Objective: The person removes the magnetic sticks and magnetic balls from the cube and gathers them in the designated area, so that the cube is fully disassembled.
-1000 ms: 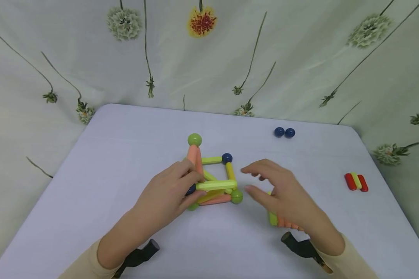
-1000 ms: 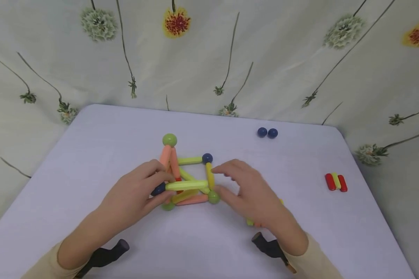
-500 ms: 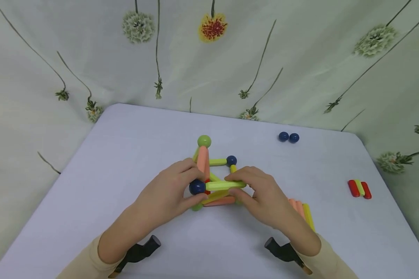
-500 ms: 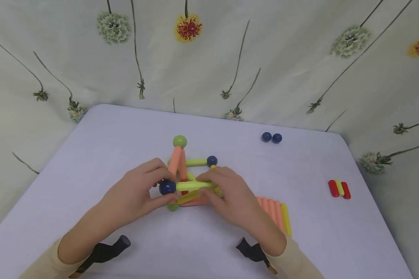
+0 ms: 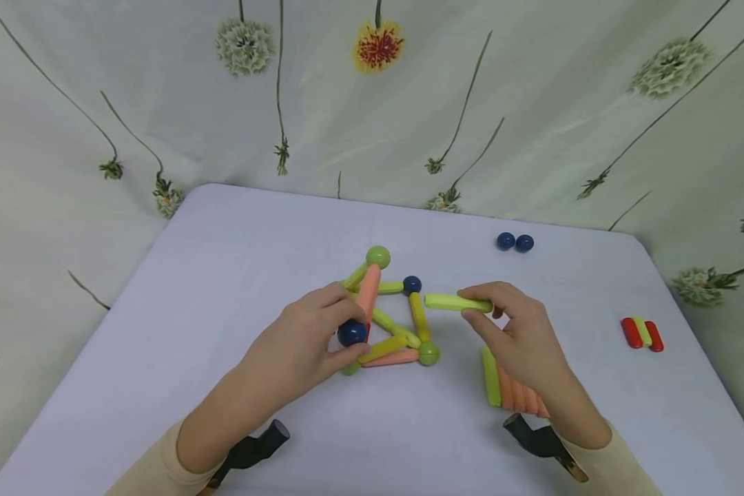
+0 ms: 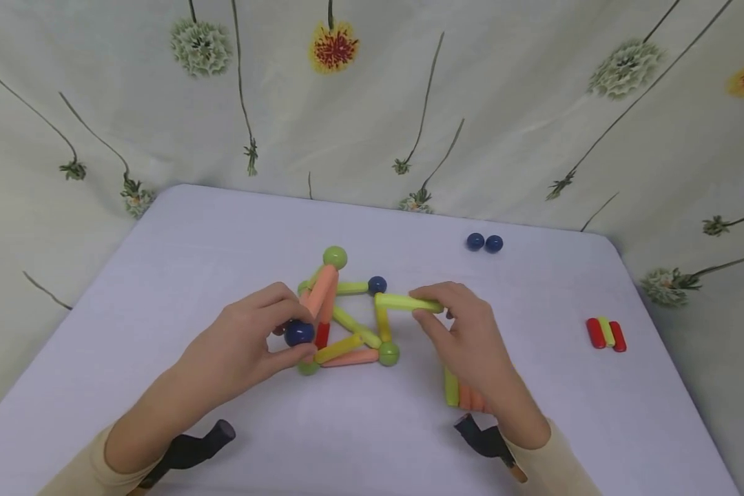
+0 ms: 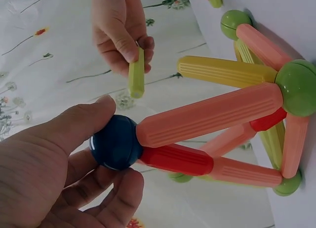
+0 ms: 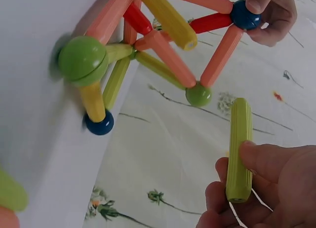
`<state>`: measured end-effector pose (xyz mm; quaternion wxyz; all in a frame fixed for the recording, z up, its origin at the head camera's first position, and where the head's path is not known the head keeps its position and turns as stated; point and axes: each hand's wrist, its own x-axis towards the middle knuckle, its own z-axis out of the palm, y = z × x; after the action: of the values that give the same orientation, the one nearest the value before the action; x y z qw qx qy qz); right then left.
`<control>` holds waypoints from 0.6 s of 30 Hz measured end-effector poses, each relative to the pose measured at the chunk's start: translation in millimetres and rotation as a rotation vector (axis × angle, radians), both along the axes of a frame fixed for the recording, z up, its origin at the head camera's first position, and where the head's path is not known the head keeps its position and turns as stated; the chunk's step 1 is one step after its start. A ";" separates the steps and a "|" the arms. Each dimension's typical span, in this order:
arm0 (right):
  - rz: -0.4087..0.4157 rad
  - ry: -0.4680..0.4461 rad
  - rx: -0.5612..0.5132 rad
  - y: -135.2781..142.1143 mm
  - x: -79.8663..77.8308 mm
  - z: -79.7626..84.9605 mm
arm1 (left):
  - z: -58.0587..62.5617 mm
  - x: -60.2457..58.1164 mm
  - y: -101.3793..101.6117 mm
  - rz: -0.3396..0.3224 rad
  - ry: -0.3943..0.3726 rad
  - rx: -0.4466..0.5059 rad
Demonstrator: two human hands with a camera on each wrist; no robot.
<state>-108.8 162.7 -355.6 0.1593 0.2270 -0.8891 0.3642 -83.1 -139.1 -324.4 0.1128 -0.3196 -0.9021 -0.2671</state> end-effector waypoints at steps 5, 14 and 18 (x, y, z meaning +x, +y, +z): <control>-0.209 -0.060 0.088 31.5 5.4 -6.7 | -1.1 -1.2 1.4 0.002 0.010 -0.010; -0.528 -0.239 0.221 102.3 28.3 -30.2 | -2.9 -1.5 1.8 0.007 0.012 -0.024; -0.596 -0.420 0.309 129.9 39.1 -41.2 | -2.9 -1.1 0.7 0.017 0.008 -0.033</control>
<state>-69.7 292.6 -396.8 0.0366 -0.0990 -0.9736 0.2025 -84.1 -138.4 -327.3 0.1133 -0.3149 -0.9086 -0.2498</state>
